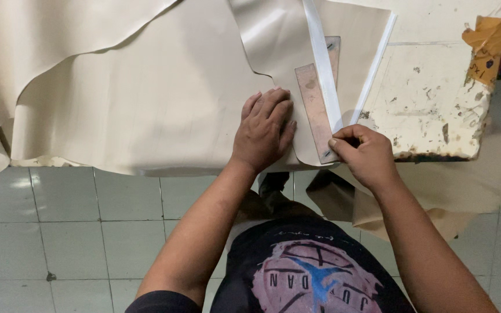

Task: The person smooths a large sheet of leather on a work table, then places wooden pattern templates on the leather and traces around them with a pointed stylus, repositioning the templates to mark several outlines. At the end the person lifts and rearranges the leather sheet.

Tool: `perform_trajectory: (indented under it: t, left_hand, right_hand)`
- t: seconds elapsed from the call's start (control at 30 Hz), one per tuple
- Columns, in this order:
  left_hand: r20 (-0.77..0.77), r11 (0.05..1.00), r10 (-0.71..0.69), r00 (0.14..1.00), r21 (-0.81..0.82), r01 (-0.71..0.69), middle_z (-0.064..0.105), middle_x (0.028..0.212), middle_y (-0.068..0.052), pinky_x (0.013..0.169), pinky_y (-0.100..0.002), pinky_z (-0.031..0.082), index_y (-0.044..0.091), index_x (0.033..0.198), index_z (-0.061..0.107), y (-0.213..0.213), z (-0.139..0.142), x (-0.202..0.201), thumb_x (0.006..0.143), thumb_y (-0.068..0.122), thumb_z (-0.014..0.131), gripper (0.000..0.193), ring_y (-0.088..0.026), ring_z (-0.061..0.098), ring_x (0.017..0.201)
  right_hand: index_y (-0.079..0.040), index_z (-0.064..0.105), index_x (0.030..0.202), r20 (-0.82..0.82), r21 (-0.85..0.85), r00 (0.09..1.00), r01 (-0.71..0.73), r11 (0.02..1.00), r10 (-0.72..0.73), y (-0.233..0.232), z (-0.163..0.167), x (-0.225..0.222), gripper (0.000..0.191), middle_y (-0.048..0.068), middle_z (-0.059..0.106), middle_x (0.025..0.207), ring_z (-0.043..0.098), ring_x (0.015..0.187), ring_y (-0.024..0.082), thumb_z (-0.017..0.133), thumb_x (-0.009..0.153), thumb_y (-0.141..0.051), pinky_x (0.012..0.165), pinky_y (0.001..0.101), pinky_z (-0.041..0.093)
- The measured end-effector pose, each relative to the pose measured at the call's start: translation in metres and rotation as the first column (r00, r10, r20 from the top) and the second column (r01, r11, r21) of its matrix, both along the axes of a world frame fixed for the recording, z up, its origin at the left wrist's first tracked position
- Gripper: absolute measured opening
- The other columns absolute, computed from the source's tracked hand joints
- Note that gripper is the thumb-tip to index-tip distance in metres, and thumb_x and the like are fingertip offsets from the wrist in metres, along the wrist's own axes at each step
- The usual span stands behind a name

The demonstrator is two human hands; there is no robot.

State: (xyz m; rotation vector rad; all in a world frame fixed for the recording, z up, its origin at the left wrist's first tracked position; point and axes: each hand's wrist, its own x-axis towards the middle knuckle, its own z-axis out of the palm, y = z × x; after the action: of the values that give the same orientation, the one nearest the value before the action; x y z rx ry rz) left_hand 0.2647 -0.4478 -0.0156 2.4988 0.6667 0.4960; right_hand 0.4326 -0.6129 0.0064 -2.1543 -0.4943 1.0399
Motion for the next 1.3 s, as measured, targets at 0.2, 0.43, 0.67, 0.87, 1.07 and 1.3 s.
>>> perform_trajectory:
  t: [0.2,0.43,0.67,0.87,1.07,1.3]
  left_hand:
    - [-0.085,0.986,-0.067,0.994,0.147,0.079,0.051,0.155,0.002,0.122,-0.047,0.024,0.024,0.142,0.06,-0.001,-0.002,-0.001,0.094,0.024,0.064,0.048,-0.024,0.044,0.143]
    - [-0.186,0.984,-0.041,0.982,0.163,0.072,0.047,0.16,0.009,0.125,-0.044,0.018,0.03,0.145,0.059,-0.004,-0.002,0.002,0.097,0.028,0.061,0.048,-0.02,0.039,0.147]
    - [-0.23,0.999,-0.013,0.973,0.046,0.024,0.041,0.159,0.0,0.125,-0.054,0.01,0.019,0.14,0.06,-0.017,-0.001,0.014,0.089,0.057,0.068,0.064,-0.03,0.028,0.151]
    - [-0.192,0.998,-0.002,0.981,0.066,0.015,0.035,0.165,-0.003,0.127,-0.055,0.007,0.02,0.141,0.06,-0.018,-0.008,0.014,0.088,0.062,0.069,0.068,-0.029,0.025,0.155]
    - [-0.227,0.999,-0.01,0.974,0.046,0.021,0.034,0.165,-0.004,0.126,-0.056,0.007,0.026,0.148,0.053,-0.019,-0.007,0.014,0.085,0.061,0.071,0.074,-0.029,0.025,0.154]
    - [-0.205,0.998,-0.015,0.979,0.053,0.027,0.032,0.167,-0.003,0.127,-0.056,0.007,0.027,0.153,0.049,-0.018,-0.009,0.014,0.087,0.06,0.07,0.077,-0.029,0.024,0.155]
  right_hand:
    - [0.0,0.074,0.098,-0.034,0.088,0.999,0.011,0.996,-0.008,0.0,-0.002,-0.001,0.013,0.006,0.073,0.082,0.066,0.069,0.01,0.075,0.09,-0.011,0.064,0.0256,0.055]
    - [0.0,0.074,0.098,-0.018,0.037,1.0,0.008,0.999,-0.008,0.001,-0.001,-0.002,0.014,0.006,0.075,0.083,0.067,0.071,0.01,0.076,0.089,-0.012,0.065,0.0257,0.056]
    - [-0.005,0.077,0.103,0.155,0.026,0.986,-0.066,0.998,0.061,-0.009,0.002,0.004,0.019,0.005,0.076,0.094,0.07,0.084,0.012,0.078,0.089,-0.017,0.077,0.0274,0.055]
    - [-0.006,0.079,0.106,0.217,0.057,0.96,-0.194,0.979,0.178,-0.023,0.002,0.007,0.023,0.007,0.07,0.099,0.069,0.088,0.015,0.079,0.085,-0.017,0.08,0.0289,0.055]
    - [-0.003,0.076,0.11,0.195,0.174,0.978,-0.106,0.979,0.071,-0.021,0.006,0.017,0.021,0.007,0.063,0.109,0.063,0.095,0.016,0.068,0.094,-0.015,0.085,0.029,0.053]
    - [-0.007,0.078,0.111,0.288,-0.068,0.893,-0.341,0.937,0.346,0.001,0.021,0.027,0.024,0.009,0.07,0.101,0.068,0.089,0.02,0.069,0.091,-0.016,0.082,0.034,0.053]
